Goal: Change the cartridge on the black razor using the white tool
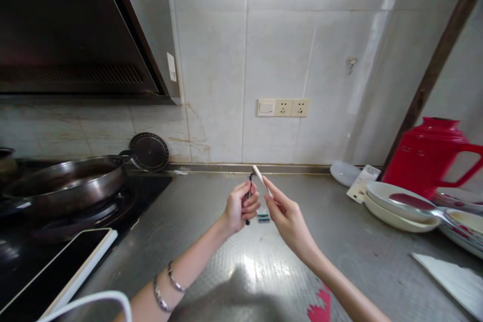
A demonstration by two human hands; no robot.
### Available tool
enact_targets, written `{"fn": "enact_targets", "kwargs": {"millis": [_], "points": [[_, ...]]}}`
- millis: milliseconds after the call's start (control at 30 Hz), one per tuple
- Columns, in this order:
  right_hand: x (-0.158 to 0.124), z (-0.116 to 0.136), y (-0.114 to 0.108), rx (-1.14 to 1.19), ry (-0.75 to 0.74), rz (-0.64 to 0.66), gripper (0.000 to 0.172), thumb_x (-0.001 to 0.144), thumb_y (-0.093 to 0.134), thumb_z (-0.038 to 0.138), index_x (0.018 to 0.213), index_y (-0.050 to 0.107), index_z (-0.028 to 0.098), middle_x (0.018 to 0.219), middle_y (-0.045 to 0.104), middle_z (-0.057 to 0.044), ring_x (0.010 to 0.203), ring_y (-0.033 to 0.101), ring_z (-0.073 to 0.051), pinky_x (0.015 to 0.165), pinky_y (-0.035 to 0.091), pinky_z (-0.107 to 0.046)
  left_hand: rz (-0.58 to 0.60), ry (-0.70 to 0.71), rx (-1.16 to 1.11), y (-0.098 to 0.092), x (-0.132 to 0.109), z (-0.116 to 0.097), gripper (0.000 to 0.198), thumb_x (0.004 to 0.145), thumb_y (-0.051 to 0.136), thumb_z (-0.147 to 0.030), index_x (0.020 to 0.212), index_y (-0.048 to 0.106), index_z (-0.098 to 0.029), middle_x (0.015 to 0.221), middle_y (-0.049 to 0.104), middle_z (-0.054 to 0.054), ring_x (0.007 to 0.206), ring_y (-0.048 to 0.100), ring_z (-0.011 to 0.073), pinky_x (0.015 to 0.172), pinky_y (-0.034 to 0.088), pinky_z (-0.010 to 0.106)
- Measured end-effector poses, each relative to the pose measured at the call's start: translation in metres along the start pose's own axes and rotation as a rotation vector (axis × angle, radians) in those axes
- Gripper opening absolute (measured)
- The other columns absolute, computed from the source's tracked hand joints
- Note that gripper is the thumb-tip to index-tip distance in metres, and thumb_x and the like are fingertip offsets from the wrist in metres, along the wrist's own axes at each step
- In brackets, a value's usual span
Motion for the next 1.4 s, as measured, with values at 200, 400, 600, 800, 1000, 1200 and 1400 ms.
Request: {"fn": "enact_targets", "kwargs": {"millis": [200,400,600,800,1000,1200,1400], "points": [[-0.001,0.001,0.000,-0.017,-0.009,0.000,0.051,0.086,0.043,0.035,0.134,0.043,0.017,0.059,0.034,0.004,0.052,0.022,-0.009,0.045,0.022,-0.021,0.015,-0.010,-0.047,0.000,0.000,-0.002,0.027,0.085,0.046,-0.039,0.070,0.043,-0.018,0.043,0.023,-0.009,0.033,0.006,0.0038,0.026,0.009,0.012],[-0.001,0.010,0.003,-0.115,-0.099,-0.004,0.046,0.088,0.041,0.033,0.130,0.048,0.017,0.061,0.042,0.003,0.051,0.025,-0.008,0.046,0.024,-0.020,0.012,0.000,-0.029,0.000,0.000,-0.004,0.025,0.084,0.049,-0.038,0.069,0.043,-0.018,0.042,0.023,-0.010,0.033,0.004,0.0035,0.026,0.009,0.012],[-0.002,0.015,-0.001,-0.150,-0.189,-0.061,0.045,0.088,0.042,0.029,0.131,0.047,0.017,0.072,0.057,-0.002,0.051,0.030,-0.009,0.046,0.029,-0.020,-0.058,0.059,0.062,-0.002,0.000,-0.010,0.024,0.081,0.051,-0.037,0.068,0.042,-0.018,0.042,0.025,-0.010,0.032,0.008,0.0031,0.026,0.009,0.012],[-0.002,0.012,0.003,-0.191,-0.262,-0.035,0.043,0.088,0.042,0.026,0.129,0.050,0.017,0.072,0.059,-0.003,0.052,0.036,-0.009,0.048,0.033,-0.020,-0.162,0.133,0.192,-0.003,0.000,-0.015,0.025,0.077,0.057,-0.036,0.068,0.043,-0.018,0.044,0.027,-0.010,0.031,0.014,0.0021,0.027,0.009,0.013],[0.001,0.003,-0.005,-0.155,-0.171,-0.128,0.045,0.088,0.042,0.030,0.131,0.047,0.017,0.067,0.057,-0.001,0.050,0.031,-0.009,0.044,0.031,-0.019,-0.186,0.103,0.293,-0.003,0.000,-0.012,0.023,0.076,0.058,-0.038,0.075,0.049,-0.017,0.048,0.034,-0.009,0.031,0.019,0.0012,0.028,0.009,0.014],[-0.002,0.003,-0.001,-0.157,-0.165,-0.078,0.044,0.087,0.043,0.031,0.128,0.051,0.017,0.062,0.053,0.001,0.049,0.031,-0.008,0.045,0.029,-0.019,-0.149,0.091,0.326,0.000,0.000,-0.008,0.026,0.076,0.058,-0.040,0.071,0.046,-0.017,0.049,0.036,-0.008,0.032,0.019,0.0011,0.028,0.011,0.014],[-0.002,0.003,-0.004,-0.157,-0.165,-0.082,0.045,0.087,0.043,0.031,0.129,0.050,0.017,0.062,0.051,0.000,0.050,0.028,-0.009,0.045,0.027,-0.020,-0.171,0.101,0.328,-0.002,0.000,-0.009,0.024,0.077,0.058,-0.039,0.077,0.050,-0.016,0.050,0.036,-0.008,0.032,0.020,0.0009,0.029,0.010,0.014]]}}
Point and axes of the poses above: each hand's wrist, its own x-axis towards the middle knuckle, its own y-axis out of the palm, z = x × y, the point moved 5 cm from there along x, towards the middle knuckle
